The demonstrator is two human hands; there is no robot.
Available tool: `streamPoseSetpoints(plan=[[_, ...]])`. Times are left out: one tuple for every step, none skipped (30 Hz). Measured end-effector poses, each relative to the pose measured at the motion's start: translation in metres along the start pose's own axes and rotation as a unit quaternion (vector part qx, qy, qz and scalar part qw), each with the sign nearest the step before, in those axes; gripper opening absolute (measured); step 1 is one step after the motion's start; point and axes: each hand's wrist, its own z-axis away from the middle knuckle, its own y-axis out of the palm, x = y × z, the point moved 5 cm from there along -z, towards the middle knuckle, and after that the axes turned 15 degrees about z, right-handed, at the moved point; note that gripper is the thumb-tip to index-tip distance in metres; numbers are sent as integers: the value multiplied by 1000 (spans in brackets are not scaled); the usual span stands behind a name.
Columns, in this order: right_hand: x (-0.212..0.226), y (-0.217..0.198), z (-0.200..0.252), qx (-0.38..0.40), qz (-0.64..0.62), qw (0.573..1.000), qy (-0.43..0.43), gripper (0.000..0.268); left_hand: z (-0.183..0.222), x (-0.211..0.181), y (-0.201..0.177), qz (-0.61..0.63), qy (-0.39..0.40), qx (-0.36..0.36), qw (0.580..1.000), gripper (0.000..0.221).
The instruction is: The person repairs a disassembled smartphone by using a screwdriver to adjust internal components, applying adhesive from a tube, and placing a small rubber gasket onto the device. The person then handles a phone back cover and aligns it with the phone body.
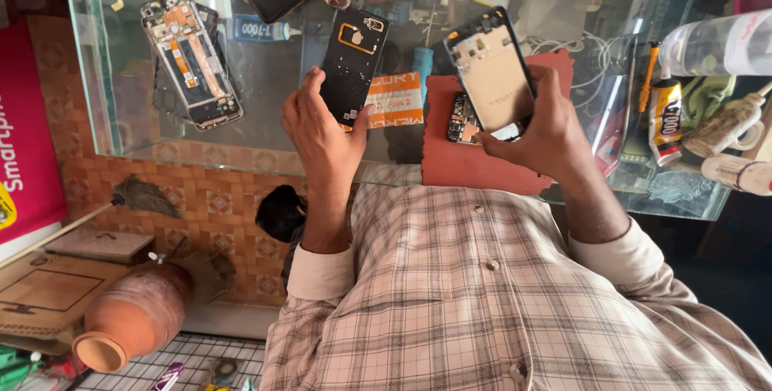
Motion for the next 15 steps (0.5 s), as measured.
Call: streamPoseSetpoints(plan=[[-6, -3, 5, 5, -15, 1000, 18, 88, 0, -4, 0, -6, 20, -13, 1000, 83], [-11, -4, 9, 11, -29, 999, 35, 87, 0, -9, 1, -12, 40, -26, 999, 84], [-15, -6, 14, 9, -40, 998, 56, 86, 1, -14, 2, -17, 61, -38, 997, 85], [-21, -8, 19, 7, -51, 996, 76, 86, 1, -19, 5, 5, 80, -36, 996, 80], [-26, -9, 23, 5, -61, 993, 99, 85, 2, -25, 8, 27, 99, -33, 994, 75], [-30, -8, 26, 11, -140, 985, 103, 78, 2, -30, 12, 50, 117, -30, 991, 70], [-35, -7, 28, 16, -218, 970, 107, 71, 3, -35, 19, 90, 126, -6, 988, 67], [-39, -5, 30, 20, -295, 949, 110, 65, 4, -41, 29, 131, 134, 17, 982, 63], [-43, -5, 31, 22, -317, 942, 106, 60, 6, -47, 38, 171, 141, 40, 974, 60], [-48, -3, 32, 23, -338, 935, 102, 56, 7, -53, 49, 207, 137, 66, 966, 59], [-51, -3, 34, 25, -359, 928, 97, 52, 5, -58, 61, 243, 131, 90, 957, 57], [-56, -1, 38, 27, -375, 920, 110, 49, 4, -62, 71, 277, 125, 114, 946, 56], [-59, 1, 42, 30, -391, 912, 122, 45, 3, -66, 77, 266, 144, 135, 943, 60], [-63, 2, 46, 33, -407, 903, 134, 42, 2, -70, 82, 255, 163, 156, 940, 65], [-65, 3, 48, 26, -412, 900, 139, 42, 1, -73, 86, 242, 181, 175, 937, 70]])
